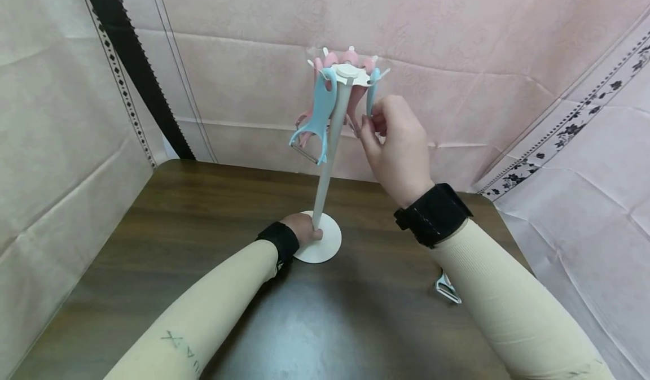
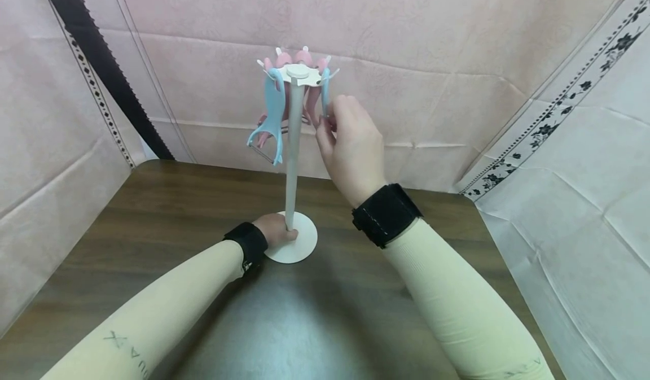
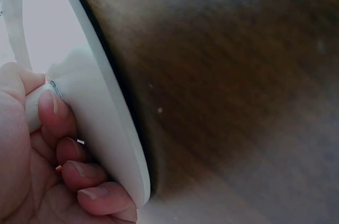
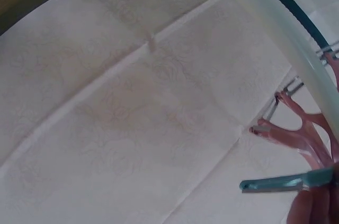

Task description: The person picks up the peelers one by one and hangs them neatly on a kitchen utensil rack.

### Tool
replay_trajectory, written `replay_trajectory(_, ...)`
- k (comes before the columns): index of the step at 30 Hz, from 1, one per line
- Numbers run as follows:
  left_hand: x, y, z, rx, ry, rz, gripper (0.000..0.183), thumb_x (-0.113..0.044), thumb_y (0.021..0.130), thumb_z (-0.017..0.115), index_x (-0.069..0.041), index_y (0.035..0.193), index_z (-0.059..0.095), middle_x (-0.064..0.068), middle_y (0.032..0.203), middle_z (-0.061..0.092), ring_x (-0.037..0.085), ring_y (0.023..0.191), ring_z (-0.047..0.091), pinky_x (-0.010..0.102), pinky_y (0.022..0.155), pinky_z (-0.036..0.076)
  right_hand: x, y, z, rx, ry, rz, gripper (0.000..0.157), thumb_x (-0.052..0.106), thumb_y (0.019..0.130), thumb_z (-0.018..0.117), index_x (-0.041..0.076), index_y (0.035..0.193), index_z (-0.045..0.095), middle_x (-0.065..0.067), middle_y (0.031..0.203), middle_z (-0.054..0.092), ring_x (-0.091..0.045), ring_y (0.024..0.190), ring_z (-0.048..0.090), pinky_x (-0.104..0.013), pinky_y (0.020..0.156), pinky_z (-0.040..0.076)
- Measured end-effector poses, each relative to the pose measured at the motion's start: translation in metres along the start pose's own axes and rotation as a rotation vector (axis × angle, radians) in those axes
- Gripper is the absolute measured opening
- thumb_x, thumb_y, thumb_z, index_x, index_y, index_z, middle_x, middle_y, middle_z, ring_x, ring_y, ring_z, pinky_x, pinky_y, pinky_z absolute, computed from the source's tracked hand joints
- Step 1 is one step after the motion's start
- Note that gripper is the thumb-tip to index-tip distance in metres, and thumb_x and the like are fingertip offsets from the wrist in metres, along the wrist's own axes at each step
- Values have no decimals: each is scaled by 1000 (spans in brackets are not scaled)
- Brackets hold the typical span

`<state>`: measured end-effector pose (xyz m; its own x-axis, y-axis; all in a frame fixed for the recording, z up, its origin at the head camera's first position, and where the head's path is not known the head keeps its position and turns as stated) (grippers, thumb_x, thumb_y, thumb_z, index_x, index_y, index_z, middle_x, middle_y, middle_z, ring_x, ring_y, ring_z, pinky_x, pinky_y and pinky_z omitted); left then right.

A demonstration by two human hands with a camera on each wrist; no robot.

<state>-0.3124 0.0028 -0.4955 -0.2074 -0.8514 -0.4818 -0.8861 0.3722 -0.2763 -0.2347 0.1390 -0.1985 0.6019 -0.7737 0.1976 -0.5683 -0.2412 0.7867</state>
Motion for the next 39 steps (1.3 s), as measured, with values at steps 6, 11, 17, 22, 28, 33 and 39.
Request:
replay_trajectory(6, -2, -3, -3, -4, 5, 10, 34, -35, 92, 58, -4, 98, 70, 3, 82, 63, 21, 77, 57, 36, 79, 46, -6, -2, -6, 44, 4, 9, 17, 20, 96, 58, 4, 99, 59, -6, 90, 59, -15, 81, 58, -32, 75, 48)
replay_trajectory(11, 1, -2, -2, -6, -2, 19, 34, -36, 92, 57, -4, 97, 70, 3, 81, 62, 20, 76, 56, 35, 77, 45, -19, -10, -11, -11, 77, 3, 23, 23, 97, 58, 3, 106, 60, -5, 85, 63, -16, 77, 59, -33, 71, 48)
replay_trajectory(17, -1, -3, -3, -16, -10, 4, 34, -35, 92, 58, -4, 98, 70, 2, 80, 63, 21, 76, 57, 36, 78, 45, -64, -28, -7, 124, 51, 178, 31, 28, 99, 53, 3, 118, 54, -8, 88, 64, -19, 77, 60, -38, 71, 48)
replay_trajectory(22, -2, -5, -4, -23, -3, 1, 33, -35, 92, 59, -4, 97, 70, 2, 79, 63, 21, 76, 57, 36, 77, 46, -120, -67, 11, 432, -38, 331, 35, 30, 98, 54, 2, 120, 54, -13, 97, 66, -27, 84, 63, -46, 73, 49)
replay_trajectory(28, -3, -6, -2, -22, -3, -13, 34, -36, 93, 58, -4, 99, 71, 2, 82, 63, 20, 78, 57, 35, 79, 46, -186, -131, 20, 764, -107, 431, 32, 27, 97, 59, 1, 114, 57, -16, 100, 66, -31, 89, 63, -49, 76, 49)
replay_trajectory(33, -4, -7, -4, -28, -8, -11, 34, -35, 93, 59, -3, 101, 69, 3, 83, 63, 21, 78, 57, 36, 79, 45, -222, -177, 19, 1078, -135, 513, 33, 24, 93, 64, -3, 112, 60, -15, 100, 64, -31, 91, 62, -46, 77, 49)
replay_trajectory(39, -1, -3, -3, -33, -9, -17, 36, -36, 93, 59, -4, 103, 69, 2, 84, 64, 21, 79, 57, 37, 80, 45, -242, -199, 15, 1215, -130, 607, 41, 24, 86, 71, -7, 110, 60, -17, 99, 64, -31, 90, 61, -47, 77, 49)
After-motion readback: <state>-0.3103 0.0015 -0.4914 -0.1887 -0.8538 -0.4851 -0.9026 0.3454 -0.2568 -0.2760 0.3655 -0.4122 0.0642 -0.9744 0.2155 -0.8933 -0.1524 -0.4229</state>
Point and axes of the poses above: each hand's wrist, its own y-axis towards the middle knuckle, its own z-axis out of the palm, x = y × z, the point moved 4 cm from there along y, towards the middle knuckle
